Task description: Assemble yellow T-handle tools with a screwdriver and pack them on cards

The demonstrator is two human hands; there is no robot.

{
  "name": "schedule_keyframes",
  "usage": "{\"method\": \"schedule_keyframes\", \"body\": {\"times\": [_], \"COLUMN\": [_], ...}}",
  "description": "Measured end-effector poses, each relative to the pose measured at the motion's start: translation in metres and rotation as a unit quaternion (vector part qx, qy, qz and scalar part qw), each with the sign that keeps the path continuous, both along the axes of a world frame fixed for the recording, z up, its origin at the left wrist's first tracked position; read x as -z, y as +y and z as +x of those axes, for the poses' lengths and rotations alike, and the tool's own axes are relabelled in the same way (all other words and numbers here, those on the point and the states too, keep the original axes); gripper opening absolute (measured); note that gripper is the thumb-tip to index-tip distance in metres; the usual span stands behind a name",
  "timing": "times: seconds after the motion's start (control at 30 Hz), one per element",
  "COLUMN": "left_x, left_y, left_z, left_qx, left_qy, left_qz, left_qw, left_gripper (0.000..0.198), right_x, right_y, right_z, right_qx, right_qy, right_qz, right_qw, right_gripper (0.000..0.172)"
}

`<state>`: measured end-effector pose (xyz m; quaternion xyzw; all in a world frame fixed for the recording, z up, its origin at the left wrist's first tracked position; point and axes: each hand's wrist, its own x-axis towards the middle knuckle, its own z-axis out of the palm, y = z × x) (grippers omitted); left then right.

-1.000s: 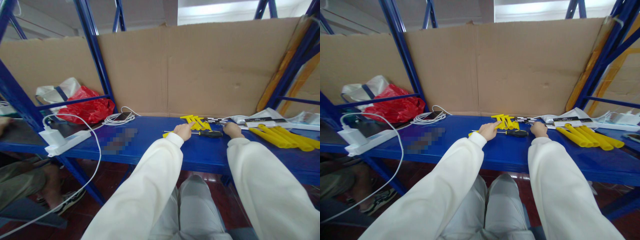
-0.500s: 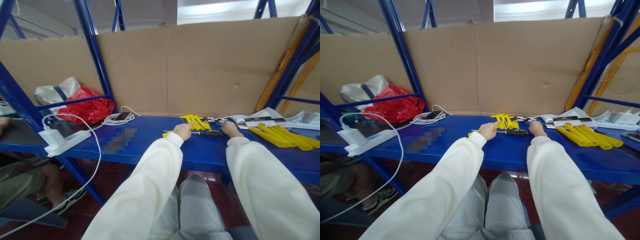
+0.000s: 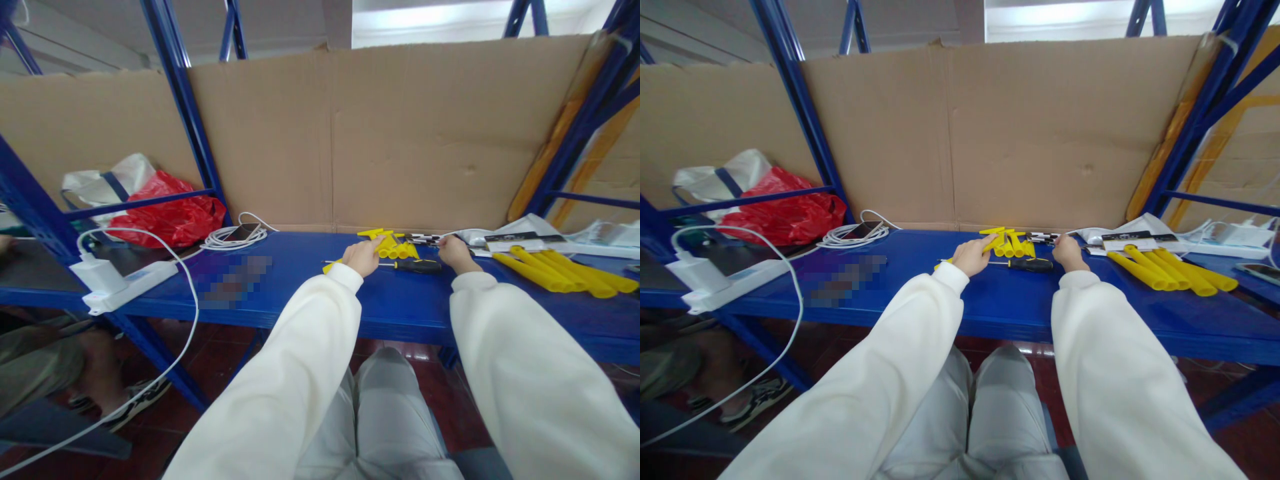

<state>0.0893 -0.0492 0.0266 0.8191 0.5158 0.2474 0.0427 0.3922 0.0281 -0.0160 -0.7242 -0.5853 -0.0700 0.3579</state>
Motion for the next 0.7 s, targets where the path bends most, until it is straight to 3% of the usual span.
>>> {"method": "schedule_keyframes", "body": {"times": [0.1, 0.2, 0.3, 0.4, 0.53, 0.7], "left_x": [-0.003, -0.01, -0.02, -0.029, -0.032, -0.029], "left_y": [0.006, 0.012, 0.013, 0.009, 0.007, 0.009], "left_z": [0.003, 0.01, 0.016, 0.014, 0.004, 0.0], "left_qx": [0.003, 0.029, 0.048, 0.046, 0.037, 0.016], "left_qy": [-0.099, -0.249, -0.42, -0.521, -0.544, -0.508], "left_qz": [0.007, -0.002, -0.085, -0.203, -0.316, -0.377], "left_qw": [0.995, 0.968, 0.902, 0.827, 0.776, 0.774], "left_gripper": [0.059, 0.045, 0.019, 0.024, 0.029, 0.026], "right_x": [-0.011, -0.022, -0.029, -0.033, -0.034, -0.035], "right_y": [0.0, -0.002, -0.002, -0.001, -0.001, -0.008], "right_z": [-0.015, -0.036, -0.055, -0.071, -0.09, -0.11], "right_qx": [0.009, -0.045, -0.103, -0.152, -0.196, -0.242], "right_qy": [0.055, 0.119, 0.176, 0.238, 0.306, 0.363], "right_qz": [0.011, 0.074, 0.111, 0.127, 0.114, 0.062], "right_qw": [0.998, 0.989, 0.973, 0.951, 0.925, 0.897], "right_gripper": [0.015, 0.017, 0.023, 0.026, 0.028, 0.037]}}
